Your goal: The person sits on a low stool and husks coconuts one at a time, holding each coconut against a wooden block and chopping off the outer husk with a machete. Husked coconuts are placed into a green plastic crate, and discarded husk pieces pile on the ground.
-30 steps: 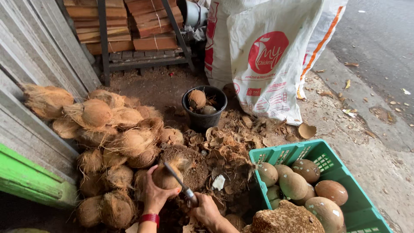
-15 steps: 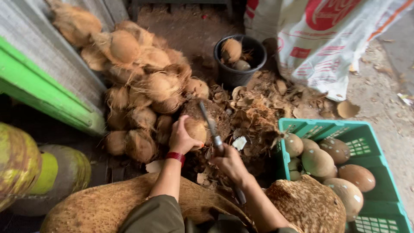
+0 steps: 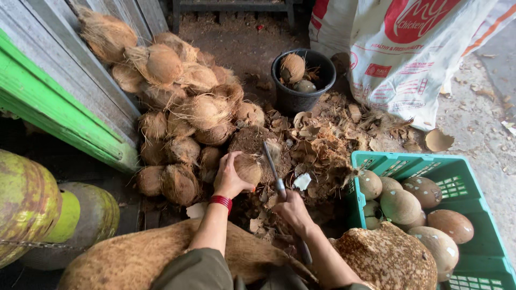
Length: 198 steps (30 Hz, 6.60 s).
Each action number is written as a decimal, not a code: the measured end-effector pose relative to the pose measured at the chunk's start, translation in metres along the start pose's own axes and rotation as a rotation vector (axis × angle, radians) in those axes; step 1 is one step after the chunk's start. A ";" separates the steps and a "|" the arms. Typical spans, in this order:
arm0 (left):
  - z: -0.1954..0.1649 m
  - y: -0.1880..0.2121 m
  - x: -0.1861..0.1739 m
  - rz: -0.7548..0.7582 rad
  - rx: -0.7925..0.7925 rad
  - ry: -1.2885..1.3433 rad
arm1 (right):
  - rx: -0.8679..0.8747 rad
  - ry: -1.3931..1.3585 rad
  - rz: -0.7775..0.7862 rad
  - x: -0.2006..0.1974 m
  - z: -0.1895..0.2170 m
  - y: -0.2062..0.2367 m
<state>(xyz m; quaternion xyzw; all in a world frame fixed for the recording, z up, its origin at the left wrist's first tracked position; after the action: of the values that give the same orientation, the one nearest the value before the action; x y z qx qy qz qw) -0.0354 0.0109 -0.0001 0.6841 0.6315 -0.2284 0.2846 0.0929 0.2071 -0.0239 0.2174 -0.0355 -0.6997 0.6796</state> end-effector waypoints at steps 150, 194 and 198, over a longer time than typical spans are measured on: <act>-0.012 -0.008 0.020 0.146 -0.220 -0.173 | 0.026 0.109 -0.011 0.029 -0.036 -0.027; -0.023 -0.021 0.018 0.094 -0.345 -0.380 | -0.225 -0.070 0.043 0.028 0.040 0.001; -0.018 -0.018 0.021 0.159 -0.403 -0.397 | -0.414 0.093 -0.089 0.027 0.052 0.012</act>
<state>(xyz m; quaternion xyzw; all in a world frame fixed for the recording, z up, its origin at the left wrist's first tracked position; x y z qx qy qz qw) -0.0517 0.0390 -0.0030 0.6030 0.5405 -0.2047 0.5498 0.0863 0.1670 0.0204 0.1066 0.1502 -0.7106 0.6791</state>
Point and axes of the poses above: each hand's wrist, its own y-axis away from the middle knuckle, its own x-axis out of the palm, z = x × y, the point moved 5 cm from there along -y, towards the middle knuckle, and after that the axes turned 10 degrees about -x, right-handed, at the moved point
